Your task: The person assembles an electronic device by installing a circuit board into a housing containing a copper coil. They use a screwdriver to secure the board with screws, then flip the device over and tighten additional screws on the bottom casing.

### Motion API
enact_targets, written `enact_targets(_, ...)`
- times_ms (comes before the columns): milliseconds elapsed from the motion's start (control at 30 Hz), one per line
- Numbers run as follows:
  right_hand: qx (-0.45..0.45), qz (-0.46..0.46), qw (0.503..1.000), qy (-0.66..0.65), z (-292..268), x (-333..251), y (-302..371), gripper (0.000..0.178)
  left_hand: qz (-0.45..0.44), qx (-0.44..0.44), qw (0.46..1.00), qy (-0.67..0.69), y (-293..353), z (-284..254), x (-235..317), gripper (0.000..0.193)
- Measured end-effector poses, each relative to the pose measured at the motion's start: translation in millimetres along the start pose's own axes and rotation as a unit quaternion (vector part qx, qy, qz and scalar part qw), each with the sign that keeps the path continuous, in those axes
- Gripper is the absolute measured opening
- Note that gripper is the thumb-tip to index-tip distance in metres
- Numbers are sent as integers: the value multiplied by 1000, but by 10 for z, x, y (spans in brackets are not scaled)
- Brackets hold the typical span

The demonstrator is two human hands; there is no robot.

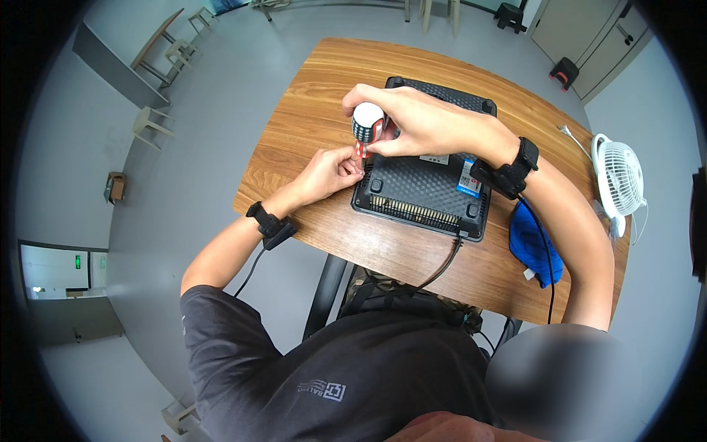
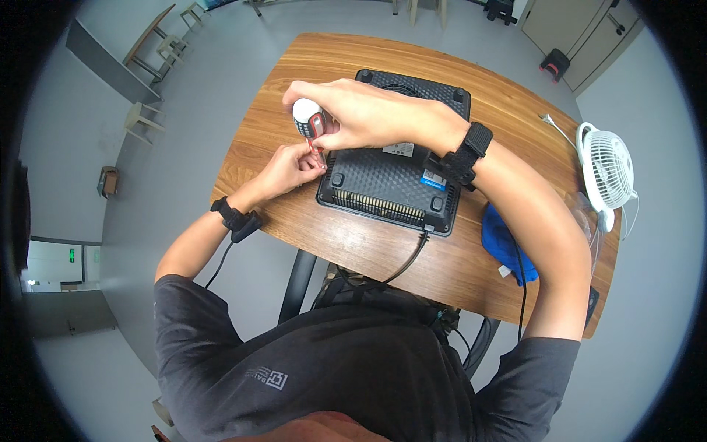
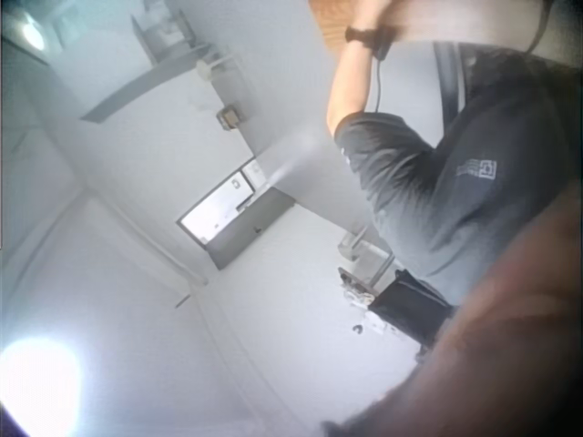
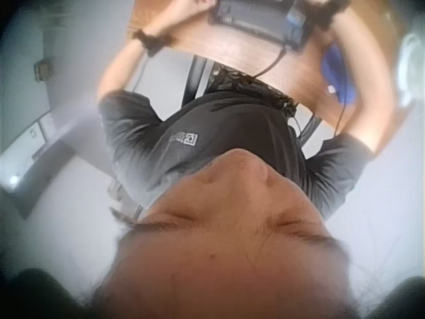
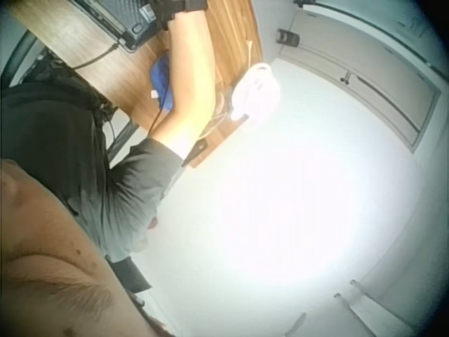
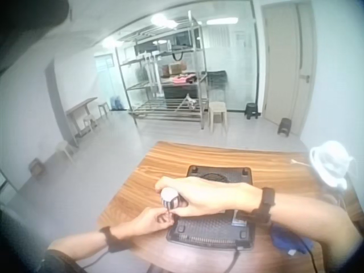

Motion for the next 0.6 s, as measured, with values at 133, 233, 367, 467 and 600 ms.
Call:
enact_targets(133, 9, -27, 1000, -5, 33, 38, 2, 45, 5, 6, 1000, 9, -2, -5, 31, 13)
enact_targets(233, -4, -22, 1000, -11, 36, 8, -6, 45, 7, 8, 1000, 5, 11, -14, 45, 14)
enact_targets(367, -1, -3, 1000, -6, 60, 44, -7, 44, 10, 7, 1000, 5, 20, -15, 38, 13)
enact_targets(467, 9, -8, 1000, -11, 72, 74, 3, 45, 16, 8, 1000, 15, 25, 18, -6, 13)
enact_targets(600, 14, -5, 999, -31, 71, 97, 9, 47, 25, 13, 1000, -5, 49, 34, -61, 16)
Point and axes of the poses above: each hand's wrist, its own y-axis away from the middle knuckle, its own z-axis out of the palm, x = y × z, the point moved 2 cm from there along -y, towards the middle knuckle, and after that the axes turned 10 degrees about -y, right-handed, at the moved point
